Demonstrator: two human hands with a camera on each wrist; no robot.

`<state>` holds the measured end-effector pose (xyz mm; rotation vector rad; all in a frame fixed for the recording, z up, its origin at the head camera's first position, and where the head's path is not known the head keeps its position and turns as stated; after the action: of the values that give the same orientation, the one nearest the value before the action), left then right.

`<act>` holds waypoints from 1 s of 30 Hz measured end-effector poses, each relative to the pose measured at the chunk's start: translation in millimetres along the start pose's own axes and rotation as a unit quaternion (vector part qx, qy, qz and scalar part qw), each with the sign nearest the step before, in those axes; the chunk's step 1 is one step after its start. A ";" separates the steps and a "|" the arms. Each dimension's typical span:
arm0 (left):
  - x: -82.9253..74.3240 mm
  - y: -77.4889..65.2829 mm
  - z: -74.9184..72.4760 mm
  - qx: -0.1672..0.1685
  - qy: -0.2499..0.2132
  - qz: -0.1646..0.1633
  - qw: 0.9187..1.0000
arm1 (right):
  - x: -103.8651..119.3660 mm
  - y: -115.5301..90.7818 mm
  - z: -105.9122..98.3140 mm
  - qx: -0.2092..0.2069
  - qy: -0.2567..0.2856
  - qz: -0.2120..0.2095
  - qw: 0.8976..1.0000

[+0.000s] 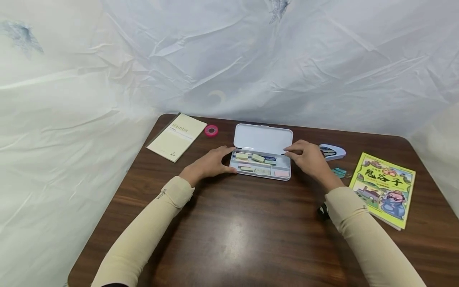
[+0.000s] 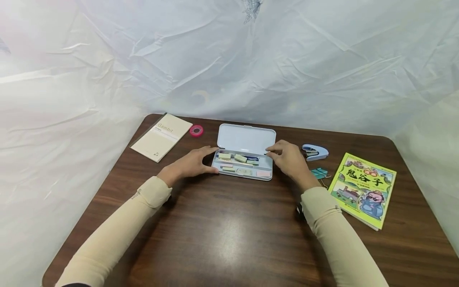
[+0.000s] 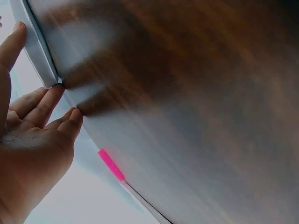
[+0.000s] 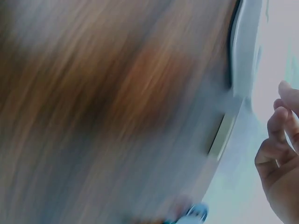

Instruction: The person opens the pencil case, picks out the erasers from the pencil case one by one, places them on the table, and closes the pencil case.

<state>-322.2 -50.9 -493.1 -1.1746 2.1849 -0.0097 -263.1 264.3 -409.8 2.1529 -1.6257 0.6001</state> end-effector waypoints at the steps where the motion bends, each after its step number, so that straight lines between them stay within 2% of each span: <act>1: 0.4 1.4 0.2 -0.001 0.001 0.002 1.000 | 4.2 1.2 2.4 0.003 -0.002 -0.003 1.000; 7: 5.1 8.5 3.2 -0.003 0.004 0.008 1.000 | 25.7 11.6 23.2 0.023 -0.027 -0.001 0.999; 12: 2.9 7.8 3.1 0.000 0.000 0.008 1.000 | 40.7 19.9 39.1 0.036 -0.032 -0.007 0.999; 17: -0.3 4.8 2.0 -0.002 -0.008 0.005 1.000 | 39.3 29.1 54.5 0.048 -0.042 -0.005 0.998; 26: -10.5 -5.9 -3.6 0.002 -0.009 0.002 1.000 | 50.1 30.6 61.3 0.060 -0.054 0.022 0.996; 30: -1.0 -0.6 -0.4 -0.002 -0.002 0.002 1.000 | 51.1 31.8 63.6 0.059 -0.055 0.022 0.996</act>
<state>-321.5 -50.6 -492.1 -1.1724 2.1843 -0.0017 -274.5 181.0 -434.0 2.2767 -1.7393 0.6157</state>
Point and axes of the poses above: each hand's wrist, its own y-axis towards the middle knuckle, its own z-axis out of the palm, x = y × z, the point moved 7 cm from there along y, towards the middle knuckle, and after that the axes turned 8 degrees about x, right-handed, at the moved point
